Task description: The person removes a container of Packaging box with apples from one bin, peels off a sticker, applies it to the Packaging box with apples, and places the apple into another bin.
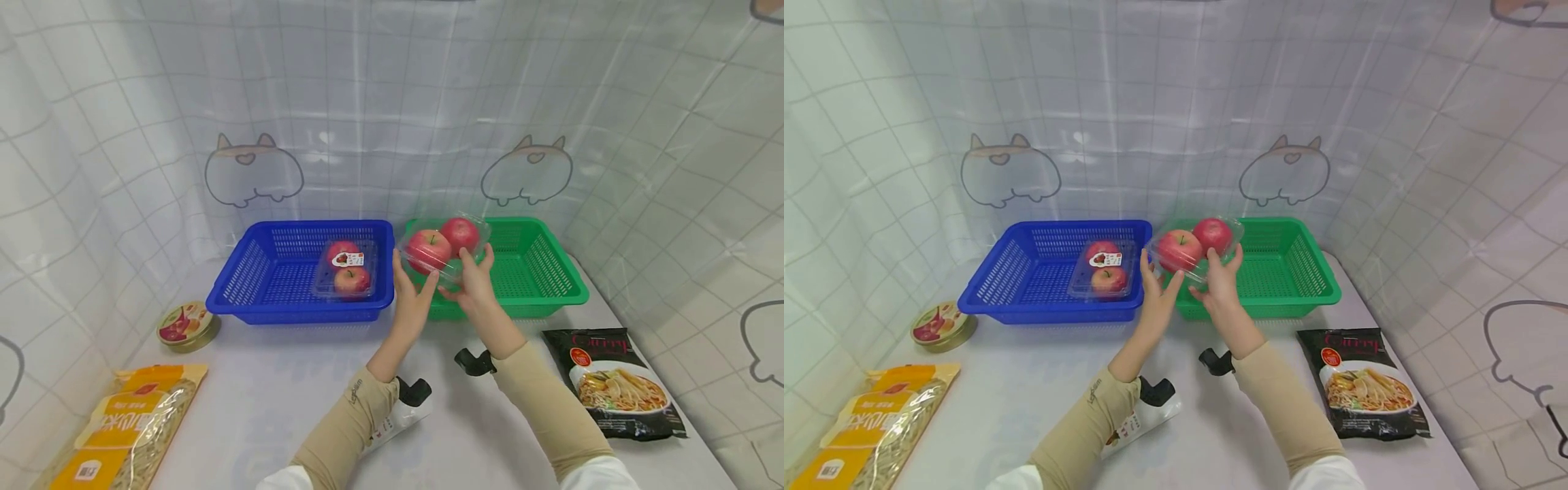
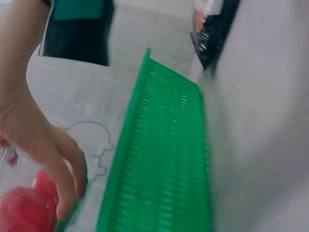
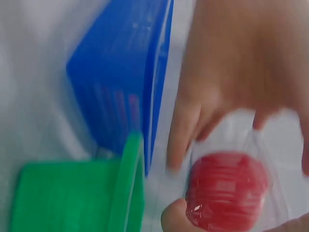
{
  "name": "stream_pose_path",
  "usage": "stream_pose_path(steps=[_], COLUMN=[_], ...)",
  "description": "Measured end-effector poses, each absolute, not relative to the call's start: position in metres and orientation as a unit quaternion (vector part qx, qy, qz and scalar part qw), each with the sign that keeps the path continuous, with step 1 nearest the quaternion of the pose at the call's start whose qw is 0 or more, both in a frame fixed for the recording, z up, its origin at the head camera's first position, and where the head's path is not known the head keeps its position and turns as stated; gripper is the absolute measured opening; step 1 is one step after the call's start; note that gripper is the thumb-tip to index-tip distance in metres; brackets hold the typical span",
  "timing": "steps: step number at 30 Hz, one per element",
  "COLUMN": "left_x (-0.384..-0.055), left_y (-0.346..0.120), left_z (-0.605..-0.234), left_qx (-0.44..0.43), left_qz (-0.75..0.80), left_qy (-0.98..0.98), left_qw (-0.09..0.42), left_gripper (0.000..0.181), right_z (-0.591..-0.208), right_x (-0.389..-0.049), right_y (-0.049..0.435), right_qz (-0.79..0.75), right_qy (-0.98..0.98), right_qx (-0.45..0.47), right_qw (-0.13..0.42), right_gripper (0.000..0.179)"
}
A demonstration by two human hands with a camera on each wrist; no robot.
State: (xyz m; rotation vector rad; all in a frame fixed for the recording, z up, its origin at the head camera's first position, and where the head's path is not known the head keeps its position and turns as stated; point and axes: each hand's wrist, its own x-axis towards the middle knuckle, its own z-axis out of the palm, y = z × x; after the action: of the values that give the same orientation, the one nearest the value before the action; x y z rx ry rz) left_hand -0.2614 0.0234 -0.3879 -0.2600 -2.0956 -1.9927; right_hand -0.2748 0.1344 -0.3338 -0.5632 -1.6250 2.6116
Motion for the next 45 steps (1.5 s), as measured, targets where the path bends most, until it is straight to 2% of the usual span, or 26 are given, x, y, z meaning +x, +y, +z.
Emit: stream_pose_path(steps=[7,13,19,25,29,36,41,45], left_x=[-0.259,-0.258,-0.257,-0.256,-0.256,-0.251,-0.250,-0.250], left_y=[0.022,0.016,0.012,0.008,0.002,-0.015,-0.028,-0.039], left_z=[-0.378,-0.380,-0.384,-0.385,-0.381,-0.371,-0.369,-0.369], left_qx=[-0.044,-0.048,-0.063,-0.034,-0.011,0.019,0.016,0.006], left_qz=[-0.719,-0.725,-0.725,-0.738,-0.771,-0.823,-0.824,-0.823], left_qy=[-0.686,-0.676,-0.669,-0.655,-0.623,-0.567,-0.567,-0.569], left_qw=[0.105,0.124,0.151,0.157,0.133,0.043,0.021,0.002], left_gripper=[0.098,0.104,0.096,0.089,0.086,0.084,0.081,0.080], right_z=[-0.337,-0.340,-0.344,-0.348,-0.350,-0.347,-0.340,-0.339], right_x=[-0.258,-0.249,-0.244,-0.240,-0.237,-0.243,-0.251,-0.263], right_y=[0.109,0.099,0.094,0.092,0.095,0.122,0.149,0.168], right_qz=[0.846,0.846,0.840,0.848,0.857,0.836,0.804,0.752], right_qy=[-0.505,-0.509,-0.520,-0.509,-0.498,-0.539,-0.587,-0.658], right_qx=[-0.166,-0.151,-0.144,-0.132,-0.121,-0.093,-0.070,-0.018], right_qw=[0.038,0.054,0.064,0.061,0.052,0.055,0.060,0.039], right_gripper=[0.072,0.074,0.074,0.076,0.076,0.070,0.065,0.064])
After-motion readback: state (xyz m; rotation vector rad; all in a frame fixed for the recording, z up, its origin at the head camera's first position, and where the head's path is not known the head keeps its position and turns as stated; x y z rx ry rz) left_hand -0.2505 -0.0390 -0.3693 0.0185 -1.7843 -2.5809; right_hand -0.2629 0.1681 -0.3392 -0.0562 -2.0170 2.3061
